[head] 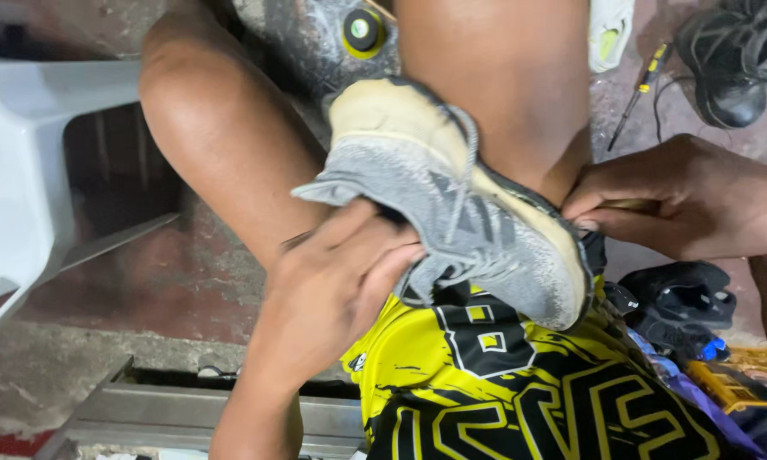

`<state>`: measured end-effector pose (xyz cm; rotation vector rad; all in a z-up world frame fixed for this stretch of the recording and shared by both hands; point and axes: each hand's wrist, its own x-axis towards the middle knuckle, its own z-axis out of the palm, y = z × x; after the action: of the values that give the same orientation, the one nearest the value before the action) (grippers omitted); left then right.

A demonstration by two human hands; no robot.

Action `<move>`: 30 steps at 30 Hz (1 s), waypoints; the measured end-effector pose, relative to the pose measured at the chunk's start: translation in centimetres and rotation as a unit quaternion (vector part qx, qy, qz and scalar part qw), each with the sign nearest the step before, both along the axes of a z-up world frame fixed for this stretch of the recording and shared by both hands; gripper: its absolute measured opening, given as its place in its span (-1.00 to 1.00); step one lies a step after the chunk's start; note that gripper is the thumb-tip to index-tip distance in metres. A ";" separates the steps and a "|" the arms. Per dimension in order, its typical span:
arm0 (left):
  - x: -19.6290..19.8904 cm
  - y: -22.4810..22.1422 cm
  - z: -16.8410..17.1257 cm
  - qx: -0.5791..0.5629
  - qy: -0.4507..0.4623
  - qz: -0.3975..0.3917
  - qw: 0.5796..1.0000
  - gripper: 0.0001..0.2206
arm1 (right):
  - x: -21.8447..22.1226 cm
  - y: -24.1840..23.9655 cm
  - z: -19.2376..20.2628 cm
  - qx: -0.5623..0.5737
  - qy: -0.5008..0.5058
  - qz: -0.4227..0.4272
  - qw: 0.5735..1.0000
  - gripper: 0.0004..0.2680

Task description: The person is sewing the sole of a sneaker back onto the upper by hand using a hook tool and thread, holding the shoe against their lap while pulling stitches through.

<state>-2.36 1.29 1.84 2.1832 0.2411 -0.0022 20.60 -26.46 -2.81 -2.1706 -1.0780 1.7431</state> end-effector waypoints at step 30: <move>0.3 0.8 0.0 -0.020 0.070 0.113 0.991 -0.89 | -0.2 2.8 1.6 0.131 -0.020 0.074 0.988 -0.84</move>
<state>-2.07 2.07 1.89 2.1076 0.5623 -0.0321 20.39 -23.68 -1.20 -2.0194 -1.4218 1.5160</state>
